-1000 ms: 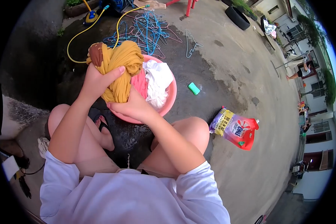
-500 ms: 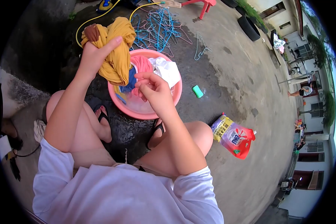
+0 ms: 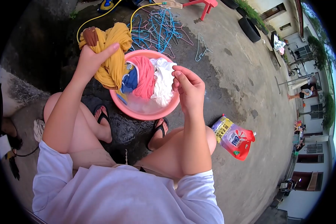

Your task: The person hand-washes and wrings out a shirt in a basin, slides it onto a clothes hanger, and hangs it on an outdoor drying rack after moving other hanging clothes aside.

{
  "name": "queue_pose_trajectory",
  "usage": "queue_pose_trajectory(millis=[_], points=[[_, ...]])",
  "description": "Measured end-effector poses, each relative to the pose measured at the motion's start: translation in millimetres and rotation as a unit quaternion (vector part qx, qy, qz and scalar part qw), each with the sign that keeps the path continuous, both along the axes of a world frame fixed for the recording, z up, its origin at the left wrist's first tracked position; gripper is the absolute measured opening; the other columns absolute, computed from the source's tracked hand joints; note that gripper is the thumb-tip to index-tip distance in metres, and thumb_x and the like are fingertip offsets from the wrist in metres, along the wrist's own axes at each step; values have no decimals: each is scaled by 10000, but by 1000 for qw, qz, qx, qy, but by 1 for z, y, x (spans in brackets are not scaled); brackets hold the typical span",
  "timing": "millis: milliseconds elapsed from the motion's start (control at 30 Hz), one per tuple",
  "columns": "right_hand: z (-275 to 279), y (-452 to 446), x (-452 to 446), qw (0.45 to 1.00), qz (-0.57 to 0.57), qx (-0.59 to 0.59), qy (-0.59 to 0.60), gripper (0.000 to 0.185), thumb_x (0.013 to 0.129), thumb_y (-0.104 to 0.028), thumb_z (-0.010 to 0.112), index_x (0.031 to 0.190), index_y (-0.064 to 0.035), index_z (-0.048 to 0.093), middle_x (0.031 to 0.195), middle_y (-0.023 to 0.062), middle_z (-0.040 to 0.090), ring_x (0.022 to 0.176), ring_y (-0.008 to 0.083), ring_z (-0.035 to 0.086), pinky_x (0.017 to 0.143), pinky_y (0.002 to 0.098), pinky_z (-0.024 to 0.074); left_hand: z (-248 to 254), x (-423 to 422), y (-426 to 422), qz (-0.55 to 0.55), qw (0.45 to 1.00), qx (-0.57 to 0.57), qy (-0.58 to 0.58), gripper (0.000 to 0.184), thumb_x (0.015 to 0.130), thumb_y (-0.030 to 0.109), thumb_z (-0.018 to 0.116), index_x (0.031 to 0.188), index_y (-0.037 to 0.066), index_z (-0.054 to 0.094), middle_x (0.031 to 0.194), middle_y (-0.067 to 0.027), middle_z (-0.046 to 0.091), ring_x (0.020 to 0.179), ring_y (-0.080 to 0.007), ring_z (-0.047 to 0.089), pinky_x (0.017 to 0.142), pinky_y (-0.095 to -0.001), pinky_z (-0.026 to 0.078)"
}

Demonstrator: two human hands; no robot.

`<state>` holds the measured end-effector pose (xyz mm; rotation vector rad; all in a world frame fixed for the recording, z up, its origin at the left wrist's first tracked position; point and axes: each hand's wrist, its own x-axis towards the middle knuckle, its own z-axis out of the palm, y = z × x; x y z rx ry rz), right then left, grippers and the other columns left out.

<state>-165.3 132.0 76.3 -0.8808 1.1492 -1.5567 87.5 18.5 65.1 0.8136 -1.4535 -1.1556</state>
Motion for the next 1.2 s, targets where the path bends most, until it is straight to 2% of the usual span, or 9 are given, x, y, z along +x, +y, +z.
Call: queue_pose_trajectory(millis=[300, 500, 700, 900, 1200], points=[[-1, 7, -38, 995, -94, -29, 3, 191, 856, -34, 582, 1026, 42, 624, 843, 58, 625, 634, 72, 511, 534, 216, 409, 0, 2, 1, -7, 1000, 12, 8, 297, 781, 203, 720, 949, -20, 619, 871, -48, 652, 770, -102, 622, 689, -242, 493], [0, 14, -48, 991, -134, -22, 18, 166, 858, -59, 595, 998, 28, 607, 835, 76, 626, 607, 75, 521, 525, 217, 421, 6, 3, 5, 0, 1000, 28, -9, 302, 783, 207, 719, 953, -17, 612, 889, -51, 646, 782, -107, 618, 698, -242, 490], [0, 19, -55, 989, -145, -29, 27, 111, 868, -95, 595, 914, 6, 587, 800, 82, 624, 575, 82, 527, 502, 215, 426, 1, 5, 1, -10, 1000, 29, -5, 303, 788, 206, 715, 961, -19, 609, 895, -54, 644, 791, -109, 618, 703, -243, 490], [5, 23, -64, 991, -127, -14, 25, 144, 883, -121, 576, 906, 19, 597, 769, 79, 625, 551, 86, 525, 502, 208, 429, 5, 4, 3, -8, 999, 33, -6, 304, 794, 205, 709, 971, -20, 609, 910, -58, 647, 799, -112, 619, 711, -243, 490], [5, 22, -76, 975, -210, -58, 44, 169, 885, -90, 575, 957, 60, 602, 794, 111, 628, 641, 140, 596, 583, 241, 508, 7, 10, 0, 11, 998, 61, 13, 318, 802, 214, 701, 993, -22, 605, 924, -67, 648, 808, -119, 627, 721, -246, 494]])
